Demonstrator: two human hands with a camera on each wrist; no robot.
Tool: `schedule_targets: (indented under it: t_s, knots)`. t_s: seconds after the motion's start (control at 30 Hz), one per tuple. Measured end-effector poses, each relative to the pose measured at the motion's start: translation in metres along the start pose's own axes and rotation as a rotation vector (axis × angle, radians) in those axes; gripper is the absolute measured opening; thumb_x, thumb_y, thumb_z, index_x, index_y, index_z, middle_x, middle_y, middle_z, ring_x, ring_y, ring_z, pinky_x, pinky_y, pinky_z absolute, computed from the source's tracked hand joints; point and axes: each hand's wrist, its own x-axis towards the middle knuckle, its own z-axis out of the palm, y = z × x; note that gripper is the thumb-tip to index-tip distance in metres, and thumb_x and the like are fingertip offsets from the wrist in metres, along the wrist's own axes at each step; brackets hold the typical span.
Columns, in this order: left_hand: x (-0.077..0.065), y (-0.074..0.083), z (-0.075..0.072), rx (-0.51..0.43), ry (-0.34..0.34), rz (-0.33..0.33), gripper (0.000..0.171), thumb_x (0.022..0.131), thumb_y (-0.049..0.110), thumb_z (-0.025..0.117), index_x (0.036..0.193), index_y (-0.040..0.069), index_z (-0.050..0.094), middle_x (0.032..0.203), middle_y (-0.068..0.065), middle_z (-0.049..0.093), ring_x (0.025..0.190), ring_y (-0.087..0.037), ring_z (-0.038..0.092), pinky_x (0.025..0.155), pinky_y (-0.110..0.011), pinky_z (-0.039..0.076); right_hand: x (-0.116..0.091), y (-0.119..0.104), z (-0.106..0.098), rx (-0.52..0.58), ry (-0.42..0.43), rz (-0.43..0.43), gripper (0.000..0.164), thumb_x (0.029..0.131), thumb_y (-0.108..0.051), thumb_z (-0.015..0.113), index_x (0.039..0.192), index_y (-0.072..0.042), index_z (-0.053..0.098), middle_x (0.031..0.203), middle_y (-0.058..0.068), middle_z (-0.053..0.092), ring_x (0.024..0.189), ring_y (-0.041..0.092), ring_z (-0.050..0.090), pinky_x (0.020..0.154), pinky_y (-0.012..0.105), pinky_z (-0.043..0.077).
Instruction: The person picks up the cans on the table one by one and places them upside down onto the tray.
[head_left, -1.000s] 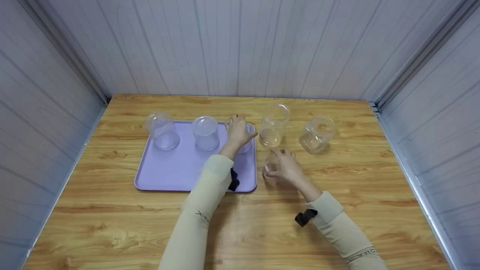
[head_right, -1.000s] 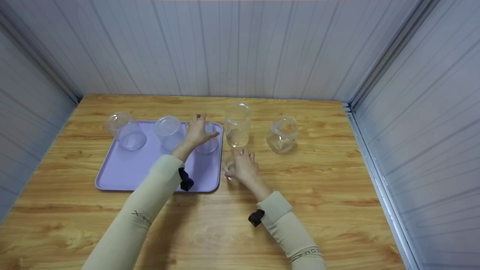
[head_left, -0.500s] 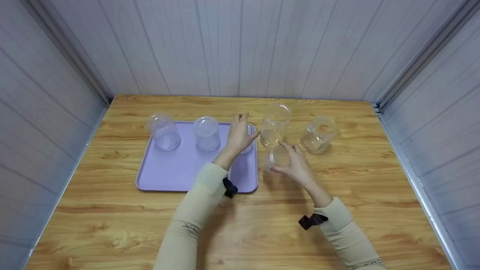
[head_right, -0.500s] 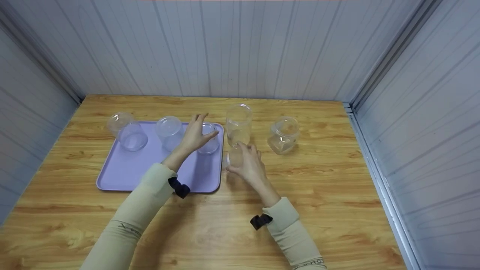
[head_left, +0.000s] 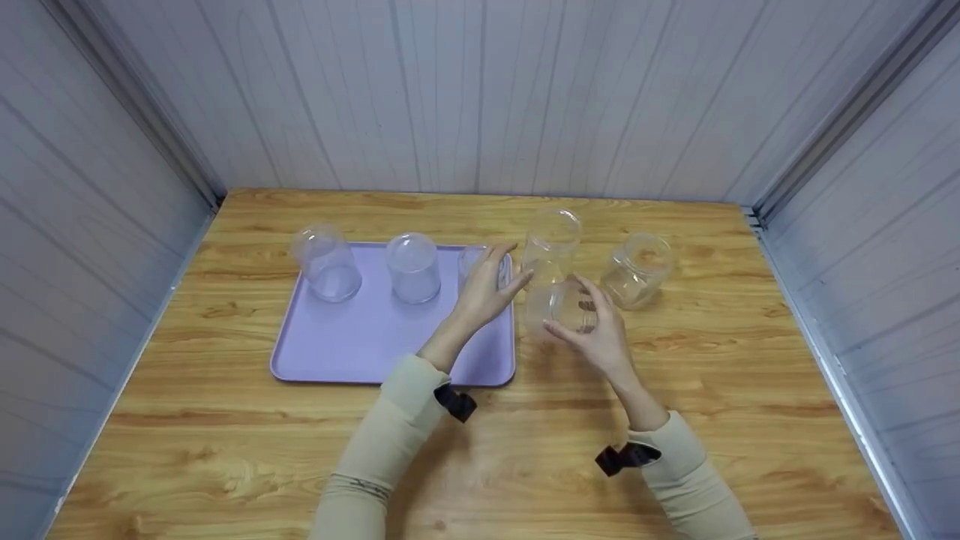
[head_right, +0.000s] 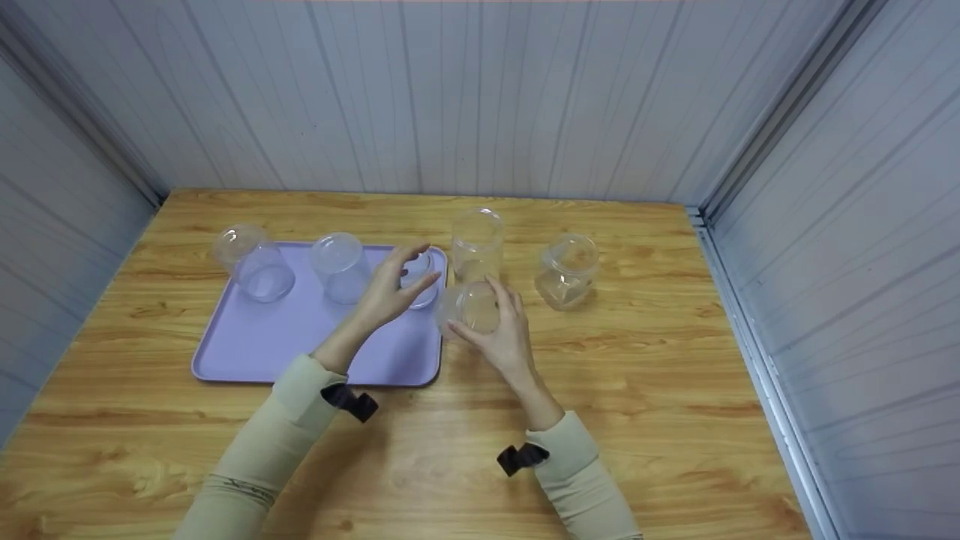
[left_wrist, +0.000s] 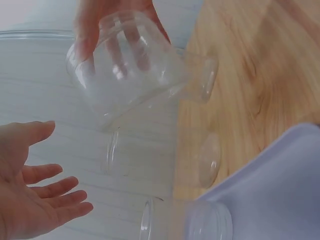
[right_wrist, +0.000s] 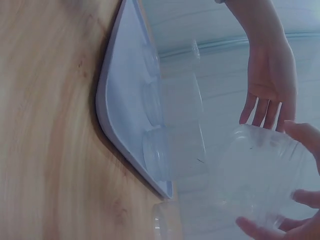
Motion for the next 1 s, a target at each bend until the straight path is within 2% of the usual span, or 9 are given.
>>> schedule_targets:
  t_s: [0.17, 0.23, 0.37, 0.5, 0.6, 0.77, 0.9, 1.0]
  knots:
    - [-0.009, -0.003, 0.003, -0.089, 0.024, 0.046, 0.050, 0.089, 0.029, 0.053, 0.126, -0.003, 0.043, 0.125, -0.015, 0.046, 0.117, -0.027, 0.040, 0.098, -0.036, 0.031, -0.003, 0.000, 0.000, 0.152, 0.009, 0.076, 0.077, 0.068, -0.018, 0.077, 0.133, -0.006, 0.037, 0.125, 0.016, 0.043, 0.105, 0.033, 0.047, 0.074, 0.047, 0.047]
    - [-0.012, -0.005, 0.004, -0.128, 0.038, 0.060, 0.048, 0.090, 0.029, 0.050, 0.126, -0.002, 0.043, 0.124, -0.015, 0.047, 0.116, -0.028, 0.042, 0.094, -0.037, 0.035, -0.003, 0.001, 0.001, 0.216, 0.012, 0.094, 0.076, 0.069, -0.013, 0.076, 0.134, -0.006, 0.035, 0.126, 0.017, 0.042, 0.107, 0.034, 0.045, 0.071, 0.049, 0.048]
    - [-0.019, -0.007, 0.008, -0.219, 0.038, 0.076, 0.045, 0.093, 0.026, 0.045, 0.128, -0.002, 0.042, 0.123, -0.017, 0.047, 0.112, -0.031, 0.044, 0.086, -0.040, 0.041, -0.004, 0.000, 0.002, 0.321, 0.010, 0.112, 0.072, 0.073, -0.006, 0.071, 0.134, -0.004, 0.034, 0.124, 0.018, 0.042, 0.106, 0.034, 0.046, 0.074, 0.042, 0.048]
    - [-0.024, -0.009, 0.012, -0.291, 0.018, 0.083, 0.045, 0.095, 0.028, 0.039, 0.129, -0.002, 0.040, 0.126, -0.017, 0.044, 0.113, -0.028, 0.042, 0.084, -0.037, 0.043, -0.004, -0.003, 0.003, 0.434, -0.015, 0.147, 0.062, 0.078, -0.003, 0.065, 0.133, -0.005, 0.036, 0.122, 0.017, 0.042, 0.100, 0.030, 0.050, 0.078, 0.032, 0.046]
    - [-0.028, -0.009, 0.015, -0.312, 0.023, 0.098, 0.045, 0.095, 0.028, 0.039, 0.129, 0.000, 0.041, 0.126, -0.015, 0.044, 0.113, -0.026, 0.042, 0.083, -0.033, 0.044, -0.004, -0.004, 0.003, 0.523, -0.029, 0.197, 0.058, 0.081, -0.005, 0.061, 0.133, -0.007, 0.036, 0.119, 0.016, 0.043, 0.097, 0.028, 0.052, 0.077, 0.033, 0.047]
    - [-0.034, -0.011, 0.018, -0.337, 0.031, 0.113, 0.043, 0.093, 0.022, 0.044, 0.131, 0.003, 0.040, 0.127, -0.014, 0.044, 0.113, -0.030, 0.043, 0.083, -0.032, 0.044, -0.005, -0.006, 0.002, 0.646, -0.057, 0.263, 0.056, 0.085, -0.012, 0.055, 0.135, -0.008, 0.033, 0.120, 0.015, 0.043, 0.101, 0.028, 0.050, 0.075, 0.037, 0.046]
    - [-0.037, -0.009, 0.017, -0.367, 0.004, 0.116, 0.045, 0.092, 0.015, 0.047, 0.133, 0.001, 0.037, 0.128, -0.017, 0.042, 0.114, -0.033, 0.041, 0.085, -0.038, 0.042, -0.004, -0.006, 0.003, 0.750, -0.075, 0.265, 0.052, 0.087, -0.010, 0.051, 0.136, -0.006, 0.031, 0.119, 0.014, 0.044, 0.100, 0.026, 0.048, 0.071, 0.033, 0.048]
    - [-0.042, 0.000, 0.012, -0.395, -0.018, 0.129, 0.047, 0.090, 0.011, 0.046, 0.134, -0.002, 0.033, 0.127, -0.021, 0.040, 0.114, -0.036, 0.040, 0.085, -0.041, 0.042, -0.004, -0.007, 0.004, 0.797, -0.082, 0.269, 0.053, 0.088, -0.011, 0.050, 0.136, -0.004, 0.029, 0.116, 0.013, 0.045, 0.097, 0.024, 0.048, 0.068, 0.030, 0.049]
